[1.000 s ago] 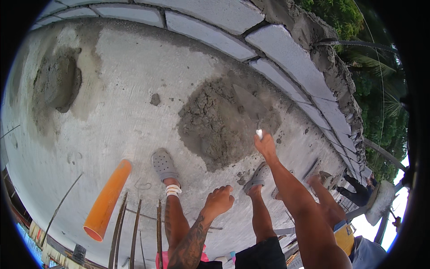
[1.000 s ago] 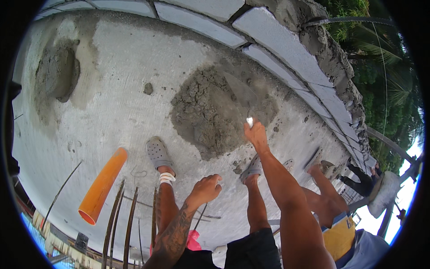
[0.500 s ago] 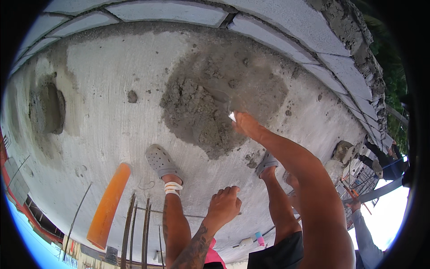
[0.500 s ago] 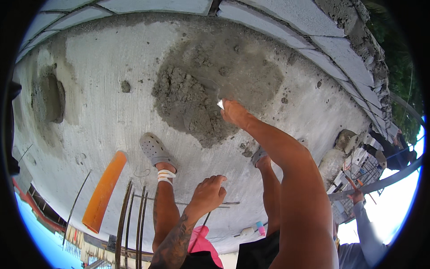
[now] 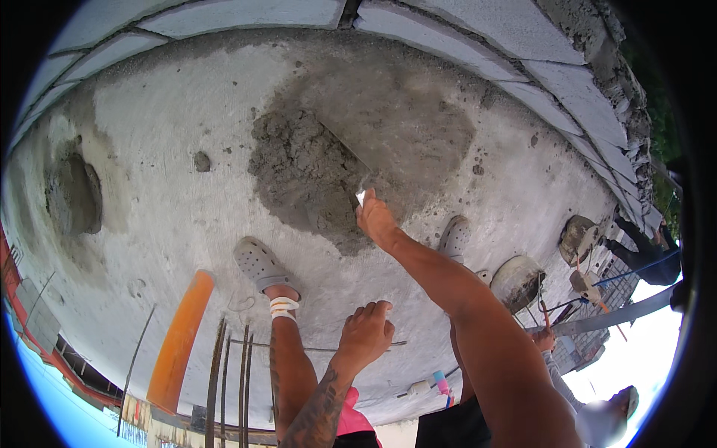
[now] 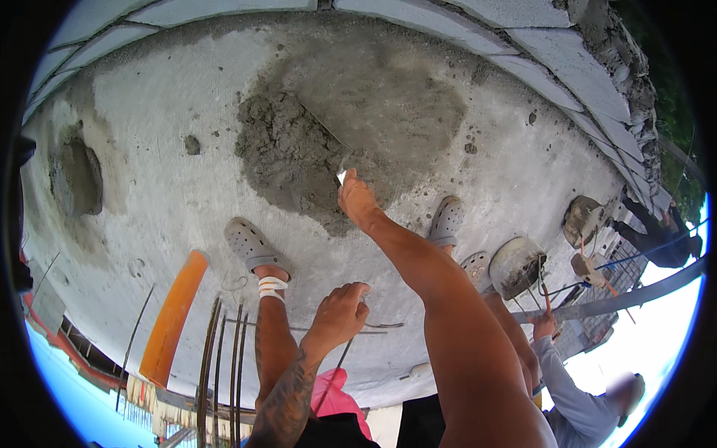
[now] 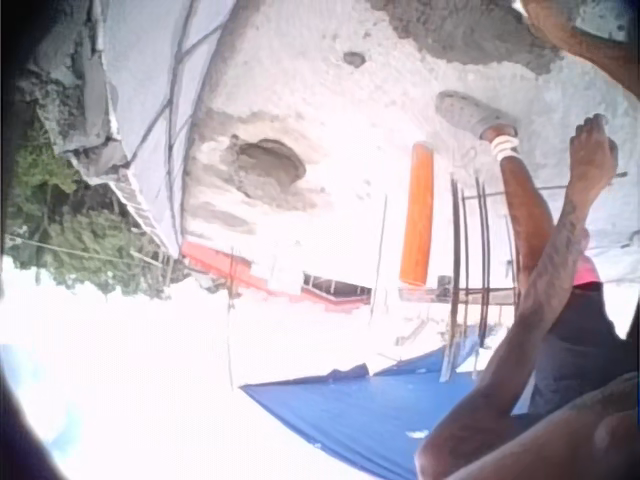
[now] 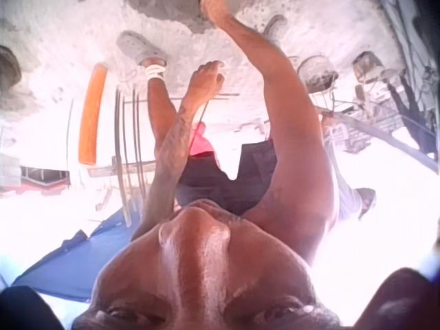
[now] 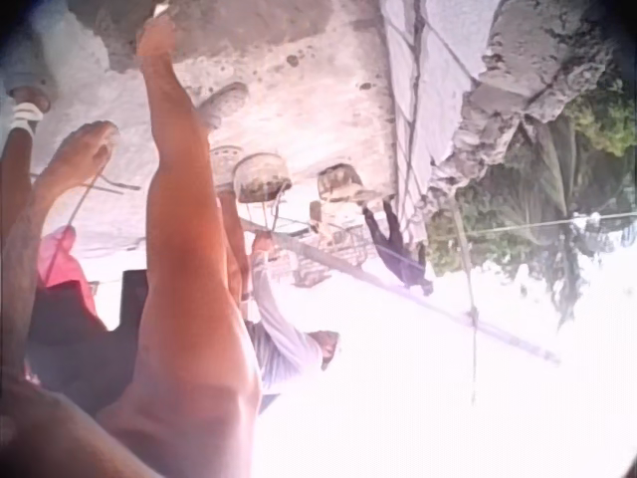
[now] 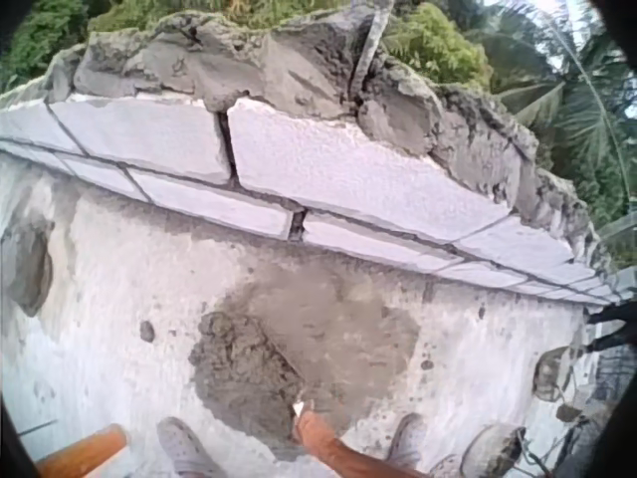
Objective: The person scoops wet cement with a trowel and applies it between and on top of concrete blocks to build a low wall. The person repeatedly spreads and smooths the mortar along the block joints while working on a rooftop.
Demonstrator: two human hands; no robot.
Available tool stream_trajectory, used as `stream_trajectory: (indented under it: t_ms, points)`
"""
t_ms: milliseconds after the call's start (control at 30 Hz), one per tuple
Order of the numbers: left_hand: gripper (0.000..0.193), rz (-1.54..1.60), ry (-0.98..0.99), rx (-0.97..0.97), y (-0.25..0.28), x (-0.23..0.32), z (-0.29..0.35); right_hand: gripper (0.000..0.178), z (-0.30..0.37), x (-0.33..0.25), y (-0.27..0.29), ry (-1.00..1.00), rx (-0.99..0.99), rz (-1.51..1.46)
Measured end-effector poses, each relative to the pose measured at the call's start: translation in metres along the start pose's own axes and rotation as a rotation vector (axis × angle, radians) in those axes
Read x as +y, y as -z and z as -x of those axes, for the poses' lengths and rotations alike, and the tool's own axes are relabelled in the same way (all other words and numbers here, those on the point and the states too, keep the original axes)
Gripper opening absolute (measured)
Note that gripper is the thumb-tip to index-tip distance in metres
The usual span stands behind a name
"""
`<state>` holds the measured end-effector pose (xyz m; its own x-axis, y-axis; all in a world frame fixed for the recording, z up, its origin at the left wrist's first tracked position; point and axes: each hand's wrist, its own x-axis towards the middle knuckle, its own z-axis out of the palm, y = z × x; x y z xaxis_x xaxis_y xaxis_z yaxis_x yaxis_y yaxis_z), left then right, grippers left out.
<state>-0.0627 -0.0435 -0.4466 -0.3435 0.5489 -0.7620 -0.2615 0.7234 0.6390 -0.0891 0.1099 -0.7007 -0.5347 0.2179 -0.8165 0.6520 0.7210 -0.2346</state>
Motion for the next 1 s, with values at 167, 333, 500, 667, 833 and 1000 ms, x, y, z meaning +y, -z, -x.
stream_trajectory:
  t_ms: [167, 333, 500, 667, 833, 1000]
  points:
    - [0.033, 0.029, -0.004, 0.002, 0.011, 0.002, -0.001, 0.047, 0.070, 0.094, 0.078, 0.182, 0.088, 0.136]
    - [0.033, 0.012, -0.051, 0.003, 0.005, 0.008, 0.007, 0.050, 0.045, 0.071, 0.121, -0.298, -0.051, -0.057]
    - [0.035, 0.098, -0.044, -0.044, 0.002, 0.007, 0.006, 0.063, -0.045, -0.043, 0.076, -0.071, -0.378, -0.190]
    - [0.034, 0.021, 0.018, 0.005, 0.014, -0.005, 0.003, 0.058, -0.031, -0.007, 0.116, 0.047, -0.376, -0.099]
    - [0.033, 0.080, -0.021, -0.004, 0.007, 0.000, 0.004, 0.042, 0.022, 0.009, 0.046, 0.159, 0.071, 0.070]
    - [0.036, 0.070, 0.013, -0.015, 0.014, -0.009, 0.001, 0.039, 0.062, 0.021, 0.011, 0.096, 0.246, 0.037]
